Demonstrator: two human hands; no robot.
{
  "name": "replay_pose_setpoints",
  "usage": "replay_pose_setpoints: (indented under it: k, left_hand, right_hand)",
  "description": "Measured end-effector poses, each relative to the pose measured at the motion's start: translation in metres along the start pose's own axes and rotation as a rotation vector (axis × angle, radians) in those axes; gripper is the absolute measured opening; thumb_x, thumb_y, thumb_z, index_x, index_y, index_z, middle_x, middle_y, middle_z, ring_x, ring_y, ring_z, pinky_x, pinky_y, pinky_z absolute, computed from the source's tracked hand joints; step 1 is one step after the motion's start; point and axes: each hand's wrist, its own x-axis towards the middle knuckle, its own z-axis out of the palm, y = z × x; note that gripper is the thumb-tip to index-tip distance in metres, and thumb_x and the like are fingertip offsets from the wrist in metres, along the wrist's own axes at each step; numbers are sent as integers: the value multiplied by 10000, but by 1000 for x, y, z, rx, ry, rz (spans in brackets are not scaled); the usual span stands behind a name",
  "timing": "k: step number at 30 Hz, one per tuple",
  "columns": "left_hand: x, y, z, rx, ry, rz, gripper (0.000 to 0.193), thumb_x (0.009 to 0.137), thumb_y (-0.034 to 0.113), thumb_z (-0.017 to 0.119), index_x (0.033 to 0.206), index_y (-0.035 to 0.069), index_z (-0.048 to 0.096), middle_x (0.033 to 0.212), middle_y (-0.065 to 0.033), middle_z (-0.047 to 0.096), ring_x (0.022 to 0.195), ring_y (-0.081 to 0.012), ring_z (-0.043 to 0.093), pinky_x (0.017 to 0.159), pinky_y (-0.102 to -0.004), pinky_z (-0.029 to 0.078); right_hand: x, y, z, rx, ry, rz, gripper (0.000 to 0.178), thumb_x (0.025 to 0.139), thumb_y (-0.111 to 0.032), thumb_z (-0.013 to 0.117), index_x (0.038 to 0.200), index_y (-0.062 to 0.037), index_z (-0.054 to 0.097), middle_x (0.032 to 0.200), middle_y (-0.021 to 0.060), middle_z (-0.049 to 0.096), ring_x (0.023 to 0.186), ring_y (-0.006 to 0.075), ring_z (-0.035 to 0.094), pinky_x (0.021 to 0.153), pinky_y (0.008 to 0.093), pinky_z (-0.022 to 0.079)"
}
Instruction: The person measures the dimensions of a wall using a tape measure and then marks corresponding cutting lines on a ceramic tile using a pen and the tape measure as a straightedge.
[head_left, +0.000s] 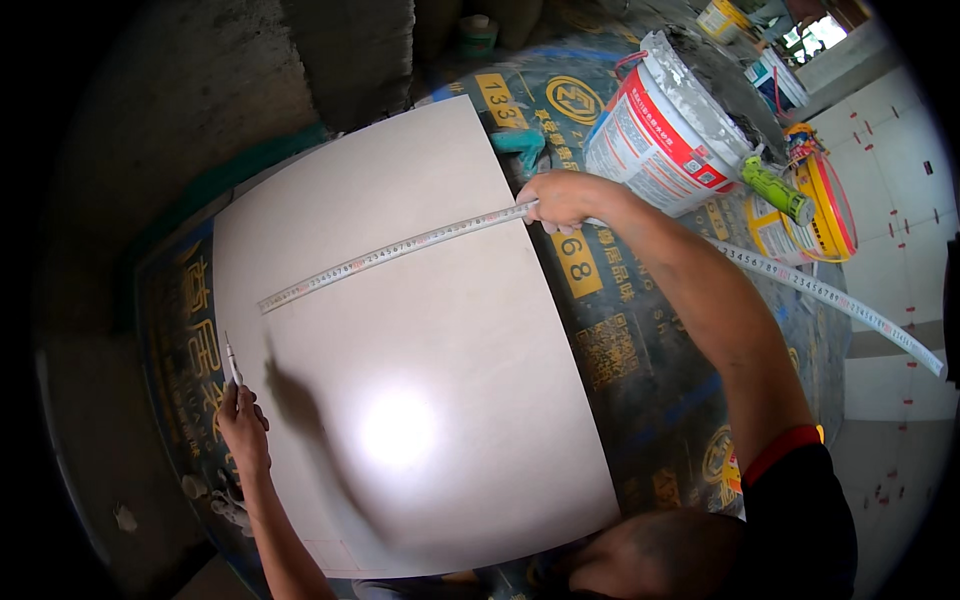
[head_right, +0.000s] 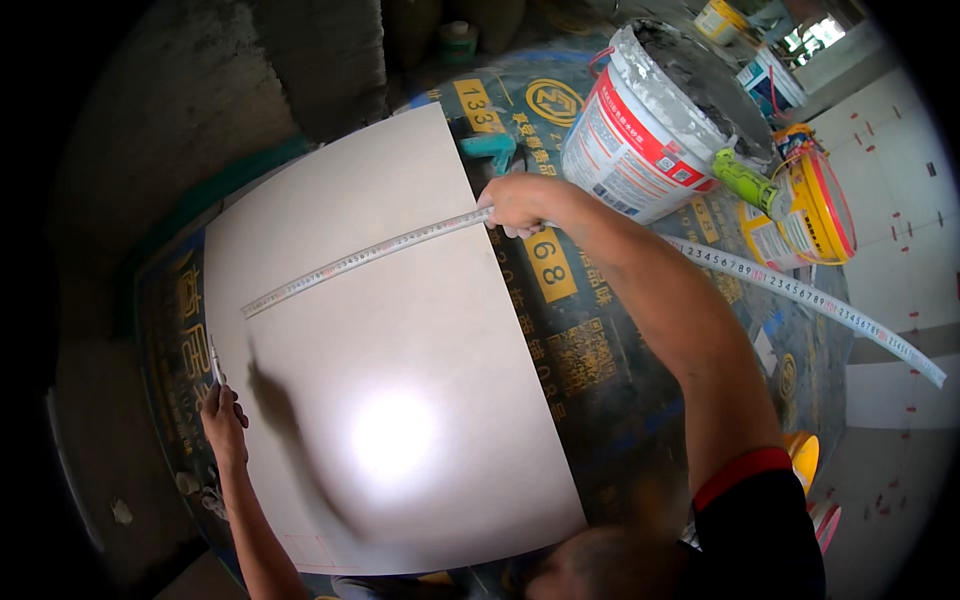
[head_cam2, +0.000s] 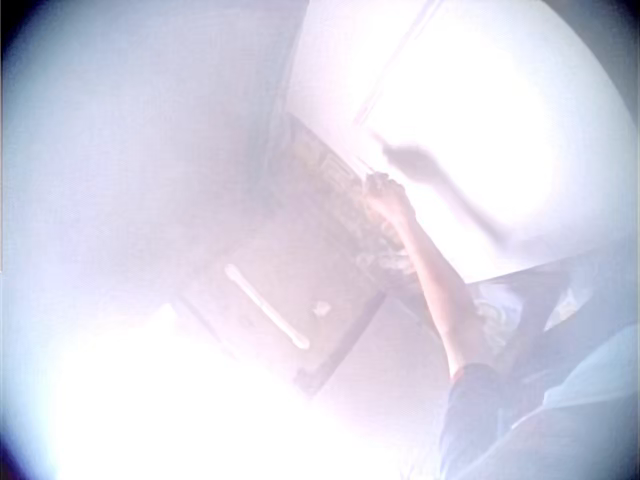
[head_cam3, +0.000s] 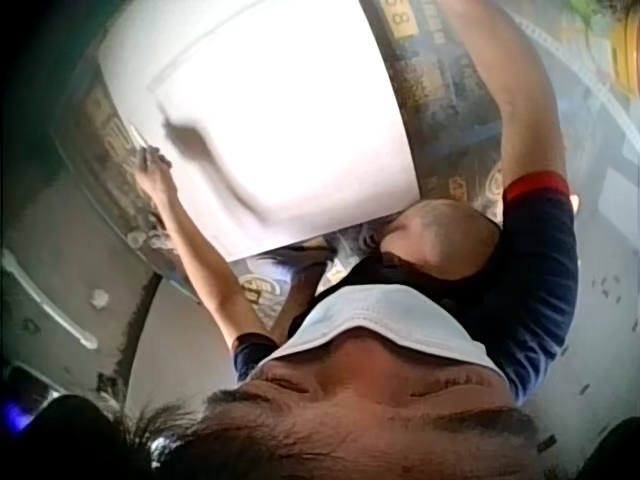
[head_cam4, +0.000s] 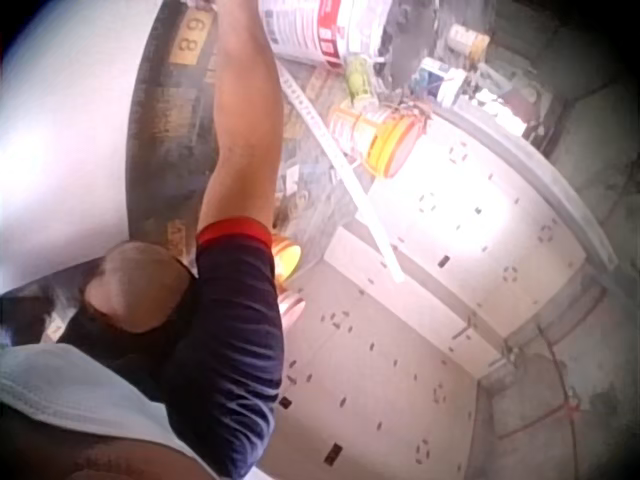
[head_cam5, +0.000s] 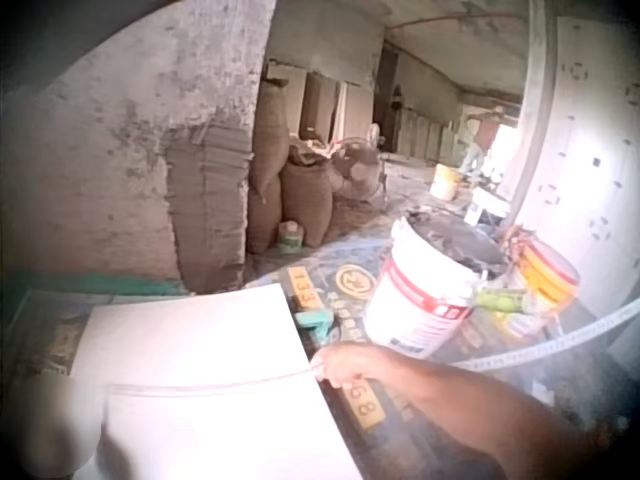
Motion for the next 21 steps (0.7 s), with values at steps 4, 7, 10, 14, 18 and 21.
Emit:
replay_pose_setpoints:
  k: [4,7,10,14,18,21]
  left_hand:
    - [5,-3,-7,67,-51,65,202,979,122,465,845,9,568,643,11,424,491,-65,402,434,-258,339]
    - [4,0,-6,134,-46,62,202,967,109,460,826,4,559,641,-1,447,489,-68,415,437,-259,339]
    - [-1,8,-1,156,-58,61,174,947,92,477,838,-15,560,647,-19,476,497,-70,440,436,-257,351]
    - [0,11,-8,193,-6,39,403,938,32,522,1337,-16,532,787,-55,579,560,-87,541,444,-250,421]
    - [0,21,1,117,-47,9,354,934,18,543,1287,-16,548,887,-78,612,600,-127,608,466,-258,469]
    - [7,17,14,90,-106,53,360,918,22,549,1273,-35,550,881,-88,623,595,-147,637,474,-265,498]
  right_hand:
    - [-1,0,0,3,-10,5,260,950,-99,479,1143,1,621,751,139,648,510,190,571,430,312,424]
    - [-4,1,0,-9,1,7,257,949,-97,478,1138,2,621,741,131,641,511,187,566,429,310,424]
    - [-4,4,0,-12,11,22,248,949,-96,476,1125,2,621,735,122,636,512,186,562,431,310,427]
    - [3,-9,-1,-47,-11,-21,209,935,-108,502,1067,-1,624,723,124,634,528,188,577,444,322,444]
    - [15,21,3,-96,47,-154,141,882,-106,545,917,3,628,628,119,614,466,205,570,420,342,437]
    - [1,19,4,63,42,19,159,915,-90,511,983,8,617,646,112,599,433,194,537,398,332,426]
